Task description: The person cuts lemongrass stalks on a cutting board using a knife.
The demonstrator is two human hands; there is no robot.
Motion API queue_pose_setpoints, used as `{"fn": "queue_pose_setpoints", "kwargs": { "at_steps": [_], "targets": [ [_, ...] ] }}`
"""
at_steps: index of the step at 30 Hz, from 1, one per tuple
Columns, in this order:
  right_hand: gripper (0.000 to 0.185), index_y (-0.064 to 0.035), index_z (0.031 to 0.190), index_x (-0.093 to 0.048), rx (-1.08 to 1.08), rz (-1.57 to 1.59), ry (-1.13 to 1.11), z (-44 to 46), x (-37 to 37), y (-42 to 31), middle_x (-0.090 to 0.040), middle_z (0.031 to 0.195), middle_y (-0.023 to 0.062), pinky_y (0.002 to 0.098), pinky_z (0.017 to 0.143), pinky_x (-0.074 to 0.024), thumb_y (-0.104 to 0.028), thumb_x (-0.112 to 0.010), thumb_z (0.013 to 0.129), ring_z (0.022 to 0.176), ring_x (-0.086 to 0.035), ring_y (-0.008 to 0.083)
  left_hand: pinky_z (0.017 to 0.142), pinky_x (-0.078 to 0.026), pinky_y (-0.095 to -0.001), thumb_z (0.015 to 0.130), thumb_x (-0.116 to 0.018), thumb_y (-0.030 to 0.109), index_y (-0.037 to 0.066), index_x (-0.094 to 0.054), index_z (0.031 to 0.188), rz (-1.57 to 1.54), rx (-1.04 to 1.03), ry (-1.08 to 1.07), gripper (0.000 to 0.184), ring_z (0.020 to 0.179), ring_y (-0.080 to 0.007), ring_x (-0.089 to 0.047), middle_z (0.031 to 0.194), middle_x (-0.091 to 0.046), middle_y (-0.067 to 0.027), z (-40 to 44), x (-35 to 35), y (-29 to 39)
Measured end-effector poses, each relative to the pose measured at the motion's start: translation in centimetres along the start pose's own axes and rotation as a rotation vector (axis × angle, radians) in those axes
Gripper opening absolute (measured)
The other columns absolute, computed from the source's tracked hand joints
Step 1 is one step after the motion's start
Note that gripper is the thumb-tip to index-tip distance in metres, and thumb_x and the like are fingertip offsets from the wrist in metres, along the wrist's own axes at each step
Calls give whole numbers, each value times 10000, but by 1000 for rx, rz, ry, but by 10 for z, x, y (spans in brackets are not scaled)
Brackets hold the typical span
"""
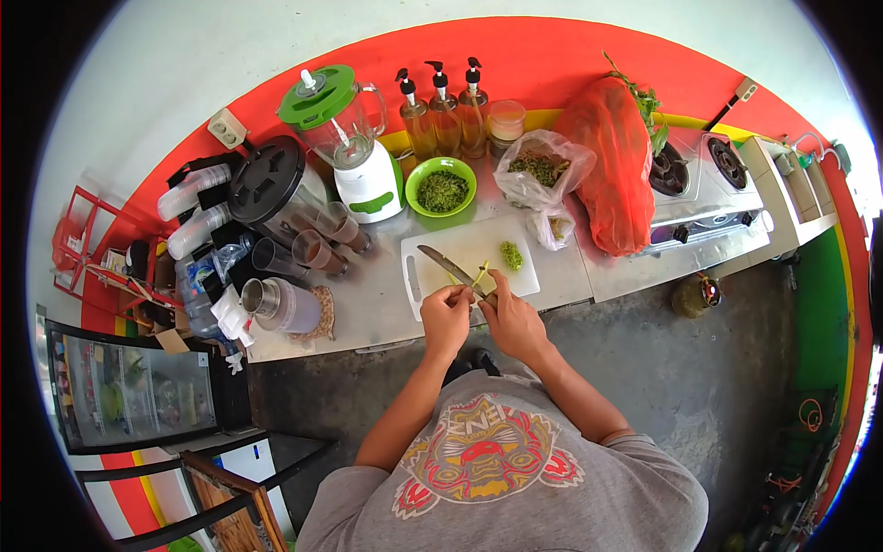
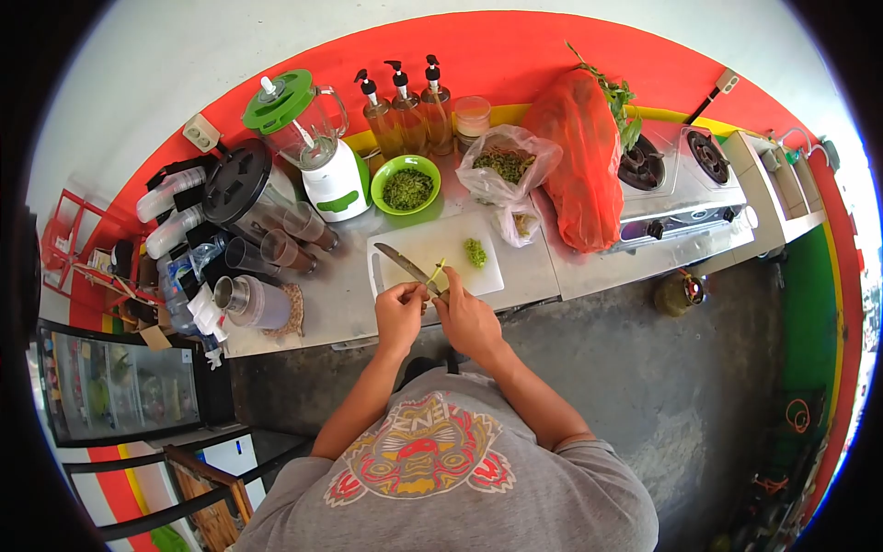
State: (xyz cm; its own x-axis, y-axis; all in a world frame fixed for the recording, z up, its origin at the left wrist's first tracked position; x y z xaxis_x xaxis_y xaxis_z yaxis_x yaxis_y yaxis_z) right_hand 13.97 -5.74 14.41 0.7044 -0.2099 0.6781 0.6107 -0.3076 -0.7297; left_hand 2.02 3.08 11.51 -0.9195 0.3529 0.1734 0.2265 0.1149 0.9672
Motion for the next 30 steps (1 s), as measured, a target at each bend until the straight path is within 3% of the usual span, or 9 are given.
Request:
{"fn": "queue_pose_setpoints", "kwargs": {
  "at_steps": [7,9,16,19,22,24,28,30],
  "targets": [
    [536,-39,1450,-328,-24,-50,-25,-3,-8,15,-712,932,202,541,738,-510,-215,-553,996,840,-668,447,578,-493,-239,951,-676,93,-50,-730,944,-1,21,0,152,630,-87,-607,770,-709,-59,1,11,-9],
    [493,-64,1435,-395,10,17,58,-1,-3,20,-706,981,248,562,736,-523,-253,-537,1002,854,-668,476,577,-490,-237,951,-676,91,-52,-725,954,-11,26,-5,151,633,-86,-602,770,-703,-58,0,11,-14],
    [441,-40,1380,-501,0,-19,130,9,-14,46,-699,1004,254,552,816,-513,-258,-538,998,920,-657,473,571,-479,-234,955,-664,80,-48,-721,955,-32,67,-31,140,622,-85,-584,768,-694,-59,-4,15,-35],
    [398,-23,1321,-550,-112,-37,155,16,-9,69,-697,1010,261,554,822,-514,-253,-537,996,923,-657,472,588,-499,-275,936,-668,89,-43,-728,916,13,33,52,146,626,-102,-617,739,-704,-61,8,28,-53],
    [383,-6,1288,-564,-107,38,202,17,-10,72,-695,1016,268,549,821,-513,-250,-540,994,921,-656,475,646,-520,-316,923,-678,123,-27,-729,908,126,-4,218,159,682,-153,-665,777,-724,-91,32,42,-86],
    [364,3,1260,-570,-93,62,159,13,-15,67,-697,987,270,549,815,-510,-243,-542,993,913,-653,479,702,-535,-373,892,-694,173,-5,-733,912,273,-81,330,184,747,-236,-704,830,-740,-130,43,50,-94],
    [350,6,1240,-577,-21,92,104,7,-29,68,-699,949,269,549,808,-507,-237,-550,990,904,-653,476,740,-537,-425,857,-705,199,25,-736,917,485,8,321,187,803,-293,-697,855,-725,-128,48,50,-108],
    [342,8,1226,-581,-46,115,64,4,-33,73,-702,928,262,550,808,-505,-237,-553,989,899,-655,470,781,-531,-455,833,-719,215,50,-726,905,686,-264,479,181,822,-316,-675,850,-695,-113,39,47,-91]
  ]
}}
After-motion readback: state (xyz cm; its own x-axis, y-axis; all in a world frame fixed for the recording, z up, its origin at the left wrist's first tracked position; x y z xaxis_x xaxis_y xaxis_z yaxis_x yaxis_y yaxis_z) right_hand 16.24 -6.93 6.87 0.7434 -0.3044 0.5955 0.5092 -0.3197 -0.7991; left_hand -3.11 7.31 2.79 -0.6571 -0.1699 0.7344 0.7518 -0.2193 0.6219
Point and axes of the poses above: each hand's wrist, its own z-axis towards the middle knuckle, its own x-axis out of the back of the hand, y = z × x, the point moved 6 cm from there along z, towards the middle knuckle
